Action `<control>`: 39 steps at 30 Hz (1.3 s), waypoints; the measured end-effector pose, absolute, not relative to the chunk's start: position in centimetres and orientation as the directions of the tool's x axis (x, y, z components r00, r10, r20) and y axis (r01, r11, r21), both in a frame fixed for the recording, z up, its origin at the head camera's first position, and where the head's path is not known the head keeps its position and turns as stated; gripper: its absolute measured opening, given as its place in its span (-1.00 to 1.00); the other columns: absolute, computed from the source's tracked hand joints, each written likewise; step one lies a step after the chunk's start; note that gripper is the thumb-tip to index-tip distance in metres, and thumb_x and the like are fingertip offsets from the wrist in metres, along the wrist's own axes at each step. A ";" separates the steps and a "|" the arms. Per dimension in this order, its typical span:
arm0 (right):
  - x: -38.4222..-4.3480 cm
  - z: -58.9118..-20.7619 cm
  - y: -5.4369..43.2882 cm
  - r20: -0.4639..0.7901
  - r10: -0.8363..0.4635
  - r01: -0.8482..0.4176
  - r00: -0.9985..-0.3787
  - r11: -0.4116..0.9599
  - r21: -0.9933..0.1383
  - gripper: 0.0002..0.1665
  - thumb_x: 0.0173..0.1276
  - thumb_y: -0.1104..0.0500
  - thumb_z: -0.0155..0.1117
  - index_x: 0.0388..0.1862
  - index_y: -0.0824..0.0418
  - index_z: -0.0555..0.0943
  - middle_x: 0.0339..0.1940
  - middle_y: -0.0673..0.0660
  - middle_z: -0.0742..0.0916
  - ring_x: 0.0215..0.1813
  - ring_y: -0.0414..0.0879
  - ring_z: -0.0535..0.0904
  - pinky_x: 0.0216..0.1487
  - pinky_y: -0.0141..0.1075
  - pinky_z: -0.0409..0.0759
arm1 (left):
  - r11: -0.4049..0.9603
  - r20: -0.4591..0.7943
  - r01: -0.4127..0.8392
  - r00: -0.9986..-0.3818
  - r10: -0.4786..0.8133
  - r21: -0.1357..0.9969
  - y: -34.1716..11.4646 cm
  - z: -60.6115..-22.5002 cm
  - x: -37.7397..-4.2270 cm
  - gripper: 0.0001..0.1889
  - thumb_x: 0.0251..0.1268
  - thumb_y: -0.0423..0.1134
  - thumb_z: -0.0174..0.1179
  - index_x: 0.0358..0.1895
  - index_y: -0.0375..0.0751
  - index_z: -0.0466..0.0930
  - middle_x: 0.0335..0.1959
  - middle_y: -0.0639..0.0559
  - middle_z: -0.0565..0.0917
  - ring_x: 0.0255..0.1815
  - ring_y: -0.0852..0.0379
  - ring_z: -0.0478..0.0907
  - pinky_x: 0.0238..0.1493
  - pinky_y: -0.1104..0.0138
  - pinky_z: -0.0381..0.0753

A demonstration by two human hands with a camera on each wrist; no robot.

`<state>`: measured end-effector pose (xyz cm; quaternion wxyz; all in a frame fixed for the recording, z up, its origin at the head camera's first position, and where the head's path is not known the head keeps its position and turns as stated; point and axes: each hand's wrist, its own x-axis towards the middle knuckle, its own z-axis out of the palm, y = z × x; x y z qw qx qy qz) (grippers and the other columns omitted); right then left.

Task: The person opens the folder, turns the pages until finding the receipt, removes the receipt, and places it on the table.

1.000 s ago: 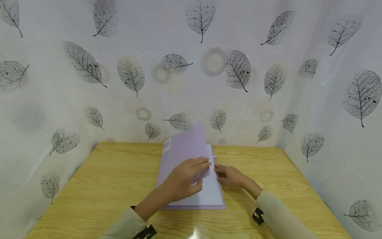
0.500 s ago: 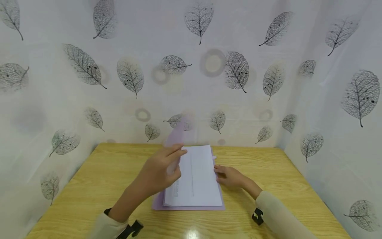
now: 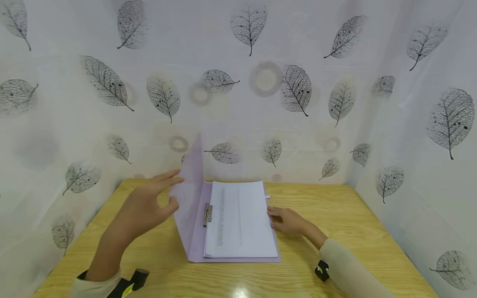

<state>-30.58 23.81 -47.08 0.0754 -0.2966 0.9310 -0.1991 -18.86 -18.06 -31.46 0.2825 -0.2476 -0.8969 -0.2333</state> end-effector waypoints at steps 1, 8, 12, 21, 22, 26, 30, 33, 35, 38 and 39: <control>-30.6 -47.1 23.8 -0.022 -0.580 -0.520 -0.814 0.746 -0.417 -0.42 0.50 0.19 0.25 0.39 0.47 0.46 0.51 0.35 0.47 0.54 0.33 0.33 0.54 0.20 0.29 | 0.780 0.616 0.560 -0.727 0.303 0.278 -18.7 -31.3 -18.8 -0.51 0.08 -0.47 0.23 0.17 -0.21 0.69 0.32 -0.17 0.63 -0.69 0.44 -0.04 -0.71 0.50 0.18; -30.4 -47.2 23.7 -0.020 -0.574 -0.513 -0.818 0.747 -0.423 -0.41 0.49 0.19 0.26 0.39 0.47 0.45 0.51 0.35 0.46 0.55 0.33 0.32 0.55 0.21 0.27 | 0.881 0.440 0.367 -0.872 0.214 0.299 -22.7 -31.3 -18.7 -0.44 0.07 -0.49 0.24 0.26 -0.28 0.61 0.35 -0.36 0.55 0.30 -0.46 0.48 -0.14 0.05 0.62; -30.4 -47.1 23.7 -0.015 -0.577 -0.517 -0.817 0.742 -0.427 -0.41 0.49 0.19 0.26 0.39 0.48 0.45 0.51 0.35 0.45 0.55 0.33 0.32 0.55 0.20 0.27 | 0.921 0.354 0.264 -0.922 0.155 0.286 -24.4 -32.4 -19.1 -0.43 0.06 -0.47 0.28 0.26 -0.38 0.57 0.31 -0.44 0.54 0.35 -0.51 0.40 0.28 -0.36 0.38; -30.5 -47.1 23.8 -0.007 -0.586 -0.530 -0.811 0.739 -0.415 -0.41 0.49 0.18 0.26 0.38 0.48 0.46 0.50 0.36 0.46 0.54 0.34 0.33 0.54 0.20 0.29 | 0.962 0.142 0.107 -0.987 0.072 0.252 -28.2 -36.7 -21.3 -0.35 -0.03 -0.34 0.42 0.21 -0.53 0.52 0.21 -0.53 0.57 0.19 -0.57 0.50 0.12 -0.36 0.49; -30.5 -47.1 23.8 -0.009 -0.583 -0.528 -0.812 0.741 -0.415 -0.41 0.50 0.18 0.26 0.38 0.48 0.46 0.50 0.36 0.46 0.54 0.34 0.33 0.54 0.20 0.29 | 0.960 0.112 0.092 -0.992 0.064 0.263 -28.5 -37.2 -21.6 -0.34 -0.04 -0.33 0.42 0.22 -0.53 0.52 0.21 -0.53 0.56 0.18 -0.58 0.50 0.10 -0.34 0.52; -30.5 -47.2 23.7 -0.010 -0.583 -0.528 -0.812 0.743 -0.410 -0.42 0.50 0.18 0.25 0.38 0.47 0.46 0.50 0.36 0.47 0.53 0.34 0.34 0.54 0.20 0.30 | 0.947 -0.035 0.028 -0.999 0.041 0.319 -29.6 -39.3 -22.6 -0.28 -0.03 -0.31 0.41 0.27 -0.56 0.44 0.26 -0.57 0.50 0.21 -0.59 0.46 0.12 -0.29 0.55; -30.5 -47.2 23.7 -0.009 -0.585 -0.530 -0.811 0.740 -0.416 -0.41 0.49 0.18 0.26 0.37 0.48 0.46 0.49 0.37 0.47 0.53 0.34 0.34 0.53 0.21 0.30 | 0.929 -0.149 -0.011 -0.988 0.047 0.369 -30.0 -41.1 -23.3 -0.24 -0.05 -0.32 0.41 0.28 -0.60 0.38 0.30 -0.63 0.43 0.25 -0.61 0.41 0.19 -0.30 0.52; -30.5 -47.2 23.8 -0.009 -0.585 -0.528 -0.811 0.739 -0.418 -0.41 0.49 0.18 0.27 0.37 0.48 0.46 0.49 0.36 0.48 0.53 0.34 0.35 0.53 0.21 0.30 | 0.919 -0.194 -0.017 -0.979 0.065 0.394 -29.9 -42.2 -23.7 -0.23 0.00 -0.29 0.44 0.29 -0.62 0.37 0.32 -0.65 0.38 0.30 -0.64 0.34 0.27 -0.33 0.45; -30.5 -47.2 23.8 -0.008 -0.585 -0.529 -0.811 0.739 -0.416 -0.41 0.49 0.17 0.27 0.38 0.48 0.46 0.49 0.36 0.48 0.53 0.34 0.35 0.54 0.20 0.30 | 0.914 -0.216 -0.022 -0.974 0.072 0.406 -29.8 -42.8 -23.9 -0.22 0.04 -0.25 0.48 0.28 -0.62 0.37 0.34 -0.66 0.36 0.34 -0.65 0.29 0.32 -0.34 0.40; -30.5 -47.1 23.8 -0.003 -0.590 -0.535 -0.808 0.736 -0.415 -0.41 0.50 0.17 0.26 0.38 0.48 0.46 0.49 0.36 0.47 0.53 0.34 0.34 0.53 0.21 0.30 | 0.907 -0.231 -0.018 -0.969 0.088 0.422 -29.7 -43.6 -24.2 -0.22 0.05 -0.20 0.51 0.26 -0.63 0.39 0.32 -0.67 0.36 0.35 -0.67 0.27 0.35 -0.35 0.36; -30.4 -47.1 23.8 -0.004 -0.590 -0.534 -0.808 0.734 -0.418 -0.41 0.50 0.17 0.26 0.38 0.48 0.46 0.50 0.36 0.47 0.53 0.34 0.34 0.54 0.20 0.30 | 0.906 -0.235 -0.020 -0.968 0.088 0.422 -29.6 -43.8 -24.3 -0.22 0.05 -0.19 0.52 0.25 -0.63 0.40 0.31 -0.66 0.37 0.35 -0.67 0.27 0.34 -0.36 0.37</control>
